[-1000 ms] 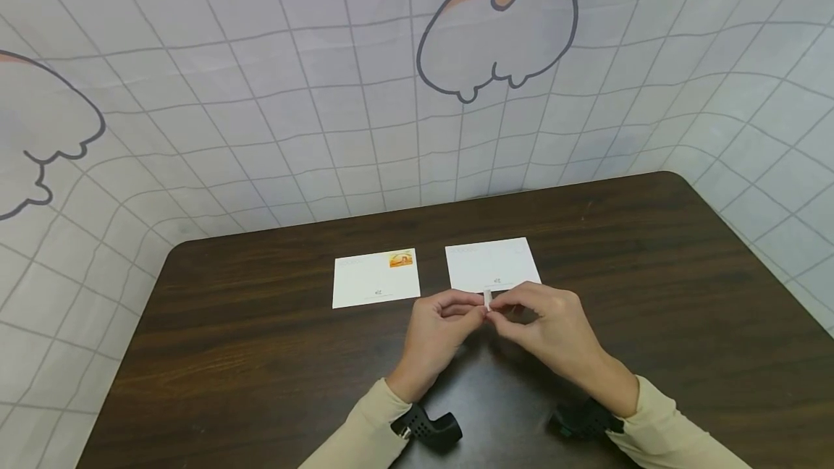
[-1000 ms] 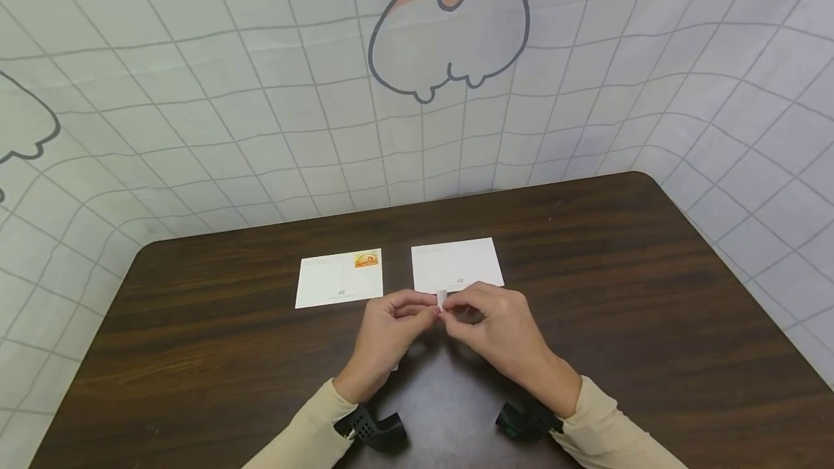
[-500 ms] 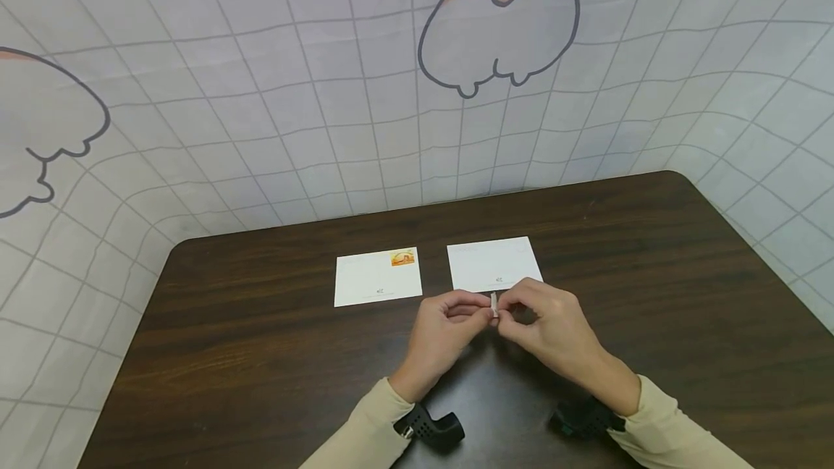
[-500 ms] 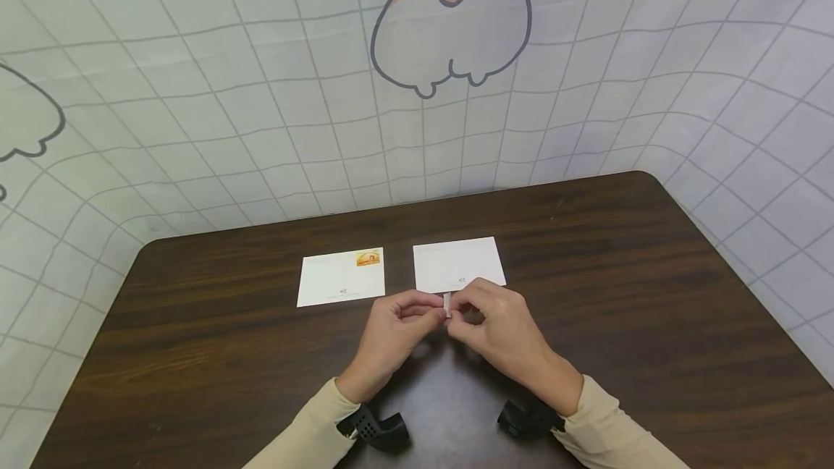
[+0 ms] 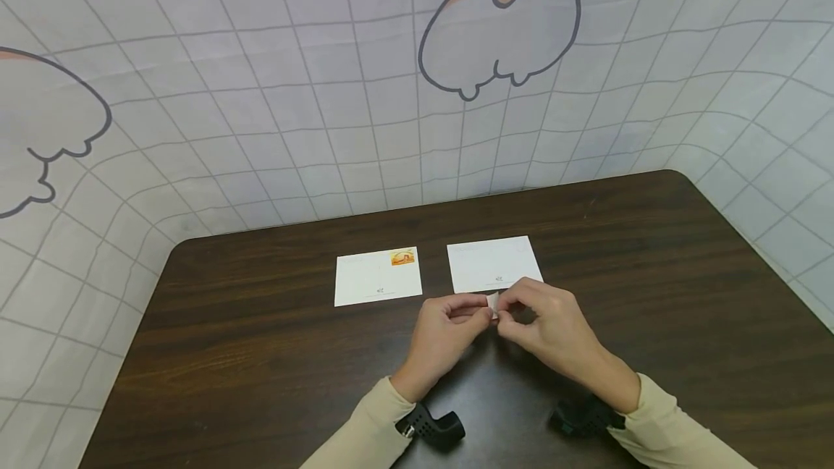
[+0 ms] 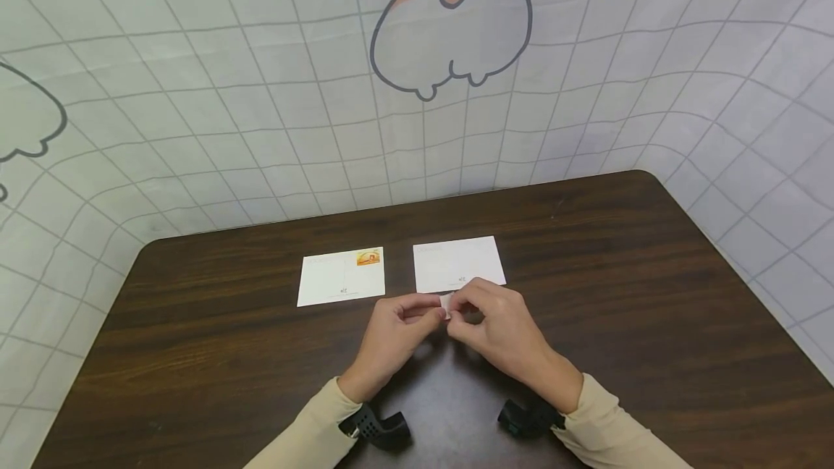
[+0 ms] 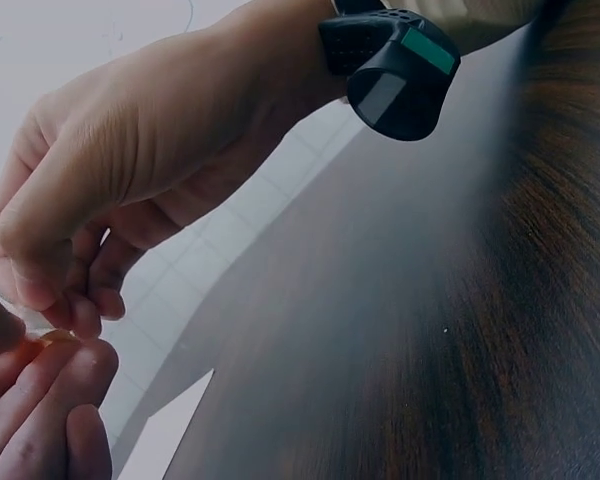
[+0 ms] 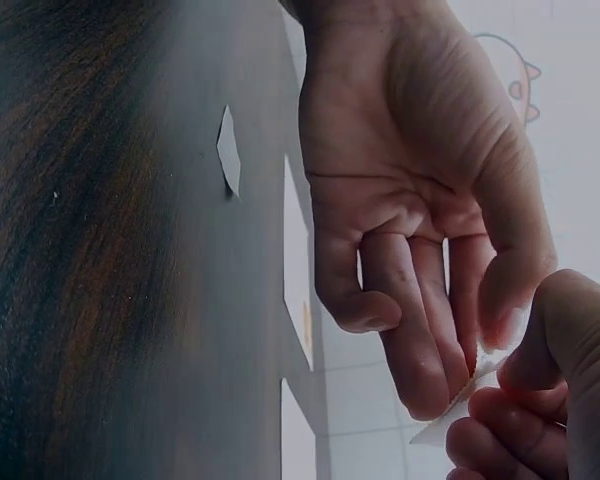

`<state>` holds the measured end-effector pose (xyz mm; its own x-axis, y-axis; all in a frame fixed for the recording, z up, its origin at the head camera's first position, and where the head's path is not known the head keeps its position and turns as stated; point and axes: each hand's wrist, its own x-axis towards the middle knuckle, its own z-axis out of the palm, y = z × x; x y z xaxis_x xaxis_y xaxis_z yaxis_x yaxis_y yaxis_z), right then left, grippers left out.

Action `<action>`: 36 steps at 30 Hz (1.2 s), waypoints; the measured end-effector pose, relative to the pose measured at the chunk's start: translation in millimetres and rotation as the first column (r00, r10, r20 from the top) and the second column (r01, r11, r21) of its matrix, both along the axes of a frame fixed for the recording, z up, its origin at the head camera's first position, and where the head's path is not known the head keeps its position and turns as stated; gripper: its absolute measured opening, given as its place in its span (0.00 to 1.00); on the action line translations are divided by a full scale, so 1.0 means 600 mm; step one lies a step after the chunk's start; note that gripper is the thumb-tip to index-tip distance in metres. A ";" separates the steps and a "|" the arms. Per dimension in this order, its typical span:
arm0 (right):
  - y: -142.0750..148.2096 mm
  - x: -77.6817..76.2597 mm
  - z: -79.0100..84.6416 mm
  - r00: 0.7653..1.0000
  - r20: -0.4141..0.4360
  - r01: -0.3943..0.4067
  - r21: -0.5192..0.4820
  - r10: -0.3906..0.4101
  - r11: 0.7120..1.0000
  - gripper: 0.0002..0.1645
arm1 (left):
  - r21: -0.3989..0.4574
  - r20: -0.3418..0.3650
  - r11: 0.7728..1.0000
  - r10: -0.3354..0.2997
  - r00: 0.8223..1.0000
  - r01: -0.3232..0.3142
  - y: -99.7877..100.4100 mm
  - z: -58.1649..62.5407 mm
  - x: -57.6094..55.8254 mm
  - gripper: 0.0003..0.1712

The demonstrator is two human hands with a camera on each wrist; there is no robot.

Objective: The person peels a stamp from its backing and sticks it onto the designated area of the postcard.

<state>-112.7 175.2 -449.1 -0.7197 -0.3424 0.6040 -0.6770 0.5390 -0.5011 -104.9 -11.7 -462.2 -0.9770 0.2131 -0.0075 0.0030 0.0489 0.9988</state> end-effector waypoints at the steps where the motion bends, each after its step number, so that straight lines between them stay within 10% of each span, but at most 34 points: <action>1: 0.000 0.000 0.001 1.000 0.007 -0.003 0.003 0.003 1.000 0.17 | -0.001 0.006 1.000 0.000 1.000 0.000 0.000 0.001 0.000 0.14; 36: 0.003 -0.005 0.015 0.999 0.025 0.033 0.000 -0.033 0.999 0.12 | 0.023 0.074 0.999 0.024 0.997 -0.025 -0.005 0.012 -0.001 0.14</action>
<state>-115.6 177.3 -439.9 -0.7453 -0.3183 0.5858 -0.6463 0.5606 -0.5177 -105.6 -14.5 -454.7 -0.9789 0.1900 -0.0749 -0.0715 0.0246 0.9971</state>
